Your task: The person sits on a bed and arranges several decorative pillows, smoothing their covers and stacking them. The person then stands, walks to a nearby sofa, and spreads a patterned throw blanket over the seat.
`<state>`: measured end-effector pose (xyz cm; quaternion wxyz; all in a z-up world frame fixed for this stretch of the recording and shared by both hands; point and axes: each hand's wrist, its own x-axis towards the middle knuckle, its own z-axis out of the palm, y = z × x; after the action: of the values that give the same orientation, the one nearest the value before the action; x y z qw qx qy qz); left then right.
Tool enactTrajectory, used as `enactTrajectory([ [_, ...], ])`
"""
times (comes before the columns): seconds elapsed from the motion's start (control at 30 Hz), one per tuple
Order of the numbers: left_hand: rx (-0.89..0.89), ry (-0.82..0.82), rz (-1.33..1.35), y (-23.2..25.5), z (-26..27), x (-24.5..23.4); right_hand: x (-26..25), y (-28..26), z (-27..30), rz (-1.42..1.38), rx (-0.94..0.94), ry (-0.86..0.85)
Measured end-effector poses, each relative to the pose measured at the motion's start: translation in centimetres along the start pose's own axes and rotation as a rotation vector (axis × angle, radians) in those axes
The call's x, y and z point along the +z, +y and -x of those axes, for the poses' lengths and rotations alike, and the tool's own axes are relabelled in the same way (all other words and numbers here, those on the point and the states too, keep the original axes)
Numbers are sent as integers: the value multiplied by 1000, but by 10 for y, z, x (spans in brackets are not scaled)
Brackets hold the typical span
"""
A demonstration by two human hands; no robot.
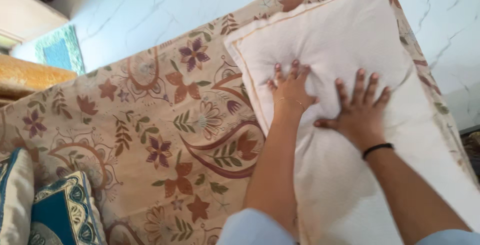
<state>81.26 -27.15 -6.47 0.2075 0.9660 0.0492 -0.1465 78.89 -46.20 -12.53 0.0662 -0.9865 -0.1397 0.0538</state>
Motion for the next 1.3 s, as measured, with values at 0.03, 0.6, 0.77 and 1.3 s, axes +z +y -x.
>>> enactTrajectory([
  [0.03, -118, -120, -77, 6, -12, 6, 6, 0, 2, -40, -37, 17],
  [0.6, -144, -463, -130, -29, -71, 48, 13, 14, -18, -17, 48, -392],
  [0.77, -103, -501, -166, -36, -70, 56, 0, 9, -28, -21, 124, -511],
  [1.3, -204, -565, -214, -8, -91, 27, -39, 6, -79, -40, 232, -1032],
])
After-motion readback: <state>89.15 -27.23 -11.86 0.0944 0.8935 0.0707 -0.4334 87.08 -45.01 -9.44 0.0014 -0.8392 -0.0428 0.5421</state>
